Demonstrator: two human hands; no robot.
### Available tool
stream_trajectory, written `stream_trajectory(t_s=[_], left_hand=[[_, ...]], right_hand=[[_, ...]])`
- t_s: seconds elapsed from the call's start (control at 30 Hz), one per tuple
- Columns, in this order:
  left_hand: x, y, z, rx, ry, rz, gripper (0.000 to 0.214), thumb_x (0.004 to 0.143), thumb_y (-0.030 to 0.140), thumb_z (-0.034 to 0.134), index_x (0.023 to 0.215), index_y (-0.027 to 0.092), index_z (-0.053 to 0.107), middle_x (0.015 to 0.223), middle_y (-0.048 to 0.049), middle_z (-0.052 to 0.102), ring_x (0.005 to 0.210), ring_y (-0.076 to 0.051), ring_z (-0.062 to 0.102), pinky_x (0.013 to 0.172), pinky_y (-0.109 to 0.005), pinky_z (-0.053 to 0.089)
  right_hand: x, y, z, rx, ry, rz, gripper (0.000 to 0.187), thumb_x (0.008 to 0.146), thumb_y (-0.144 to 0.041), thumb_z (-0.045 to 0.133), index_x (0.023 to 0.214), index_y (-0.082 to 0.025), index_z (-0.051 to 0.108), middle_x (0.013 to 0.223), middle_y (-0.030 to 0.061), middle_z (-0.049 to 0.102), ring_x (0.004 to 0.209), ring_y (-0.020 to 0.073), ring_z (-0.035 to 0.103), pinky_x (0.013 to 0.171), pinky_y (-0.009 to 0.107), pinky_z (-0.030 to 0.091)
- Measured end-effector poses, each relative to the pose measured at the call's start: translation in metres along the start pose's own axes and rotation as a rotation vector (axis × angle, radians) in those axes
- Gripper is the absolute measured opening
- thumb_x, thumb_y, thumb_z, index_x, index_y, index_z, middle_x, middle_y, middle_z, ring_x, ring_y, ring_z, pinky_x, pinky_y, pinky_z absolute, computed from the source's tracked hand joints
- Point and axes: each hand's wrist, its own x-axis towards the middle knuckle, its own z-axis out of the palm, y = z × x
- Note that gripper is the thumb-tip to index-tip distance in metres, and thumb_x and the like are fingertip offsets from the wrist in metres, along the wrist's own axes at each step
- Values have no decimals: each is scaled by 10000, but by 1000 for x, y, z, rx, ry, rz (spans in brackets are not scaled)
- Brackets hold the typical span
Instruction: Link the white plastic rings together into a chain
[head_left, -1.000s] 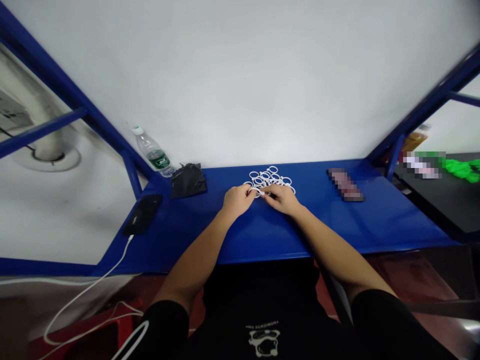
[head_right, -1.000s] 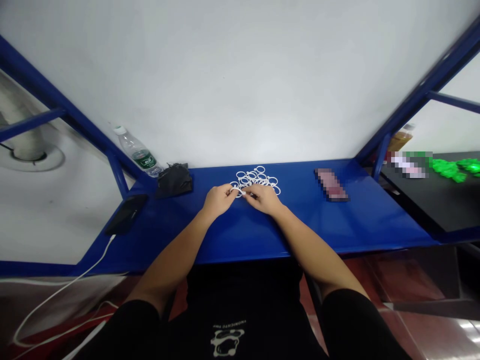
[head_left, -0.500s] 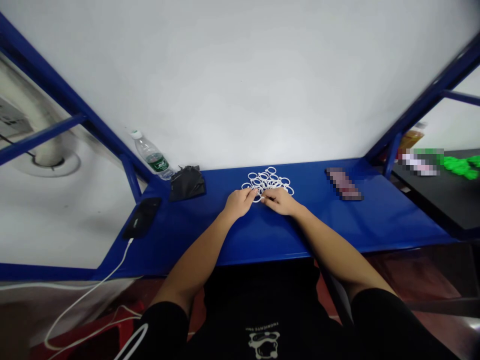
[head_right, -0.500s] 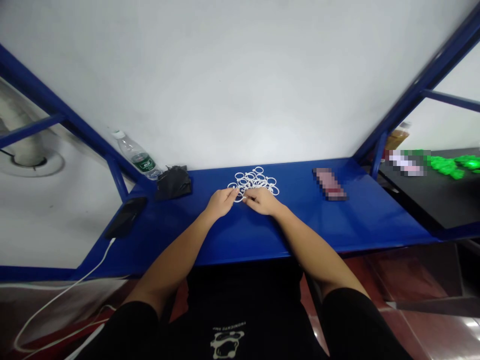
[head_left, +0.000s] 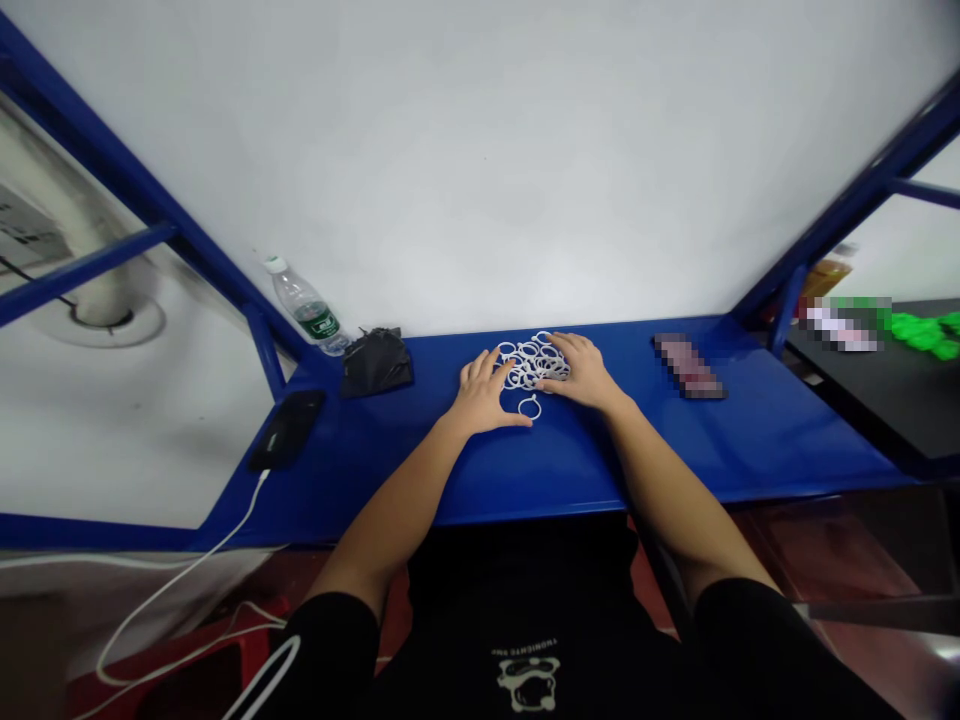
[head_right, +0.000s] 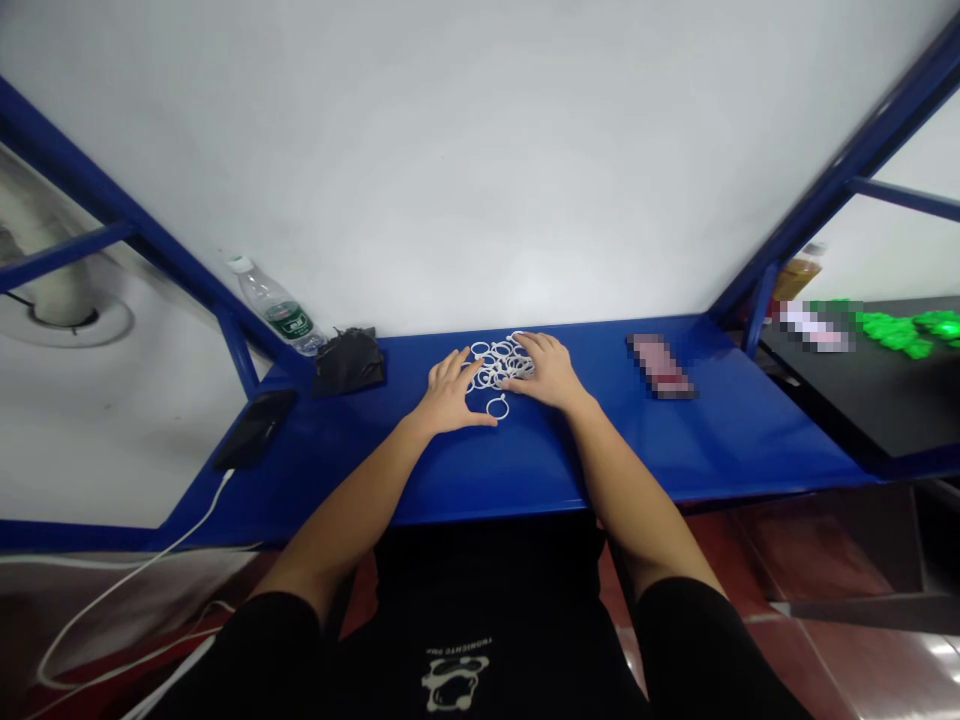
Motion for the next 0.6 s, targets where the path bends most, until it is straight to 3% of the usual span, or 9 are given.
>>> stream_trajectory(t_s=[0.1, 0.2, 0.47, 0.6], left_hand=[[2, -1, 6, 36, -150, -47, 1367, 635, 928, 723, 1704, 251, 204, 1788, -154, 64, 1641, -456, 24, 1309, -651, 65], [7, -3, 9, 36, -224, -86, 1378, 676, 966, 629, 1721, 227, 118, 1790, -143, 9, 1644, -441, -34, 1318, -641, 21], [13, -14, 5, 50, -282, -133, 1437, 675, 982, 586, 1723, 168, 33, 1777, -156, -75, 1641, -433, -77, 1314, -644, -4], [26, -19, 4, 52, -281, -97, 1480, 637, 991, 612, 1722, 159, 46, 1771, -176, -87, 1637, -444, -90, 1306, -659, 0]], right_hand=[[0, 11, 10, -68, -222, 111, 1269, 677, -914, 716, 1692, -278, 297, 1743, 158, 280, 1593, 514, 200, 1231, 747, 198], [3, 10, 24, -64, -370, 118, 1312, 655, -937, 705, 1707, -300, 247, 1771, 147, 194, 1611, 511, 138, 1236, 760, 168], [19, -16, 36, -51, -310, -31, 1186, 731, -913, 675, 1675, -274, 349, 1742, 157, 285, 1612, 448, 213, 1263, 667, 231], [35, -12, 32, -136, -347, 32, 1118, 792, -905, 616, 1676, -277, 345, 1763, 158, 215, 1621, 485, 132, 1240, 762, 144]])
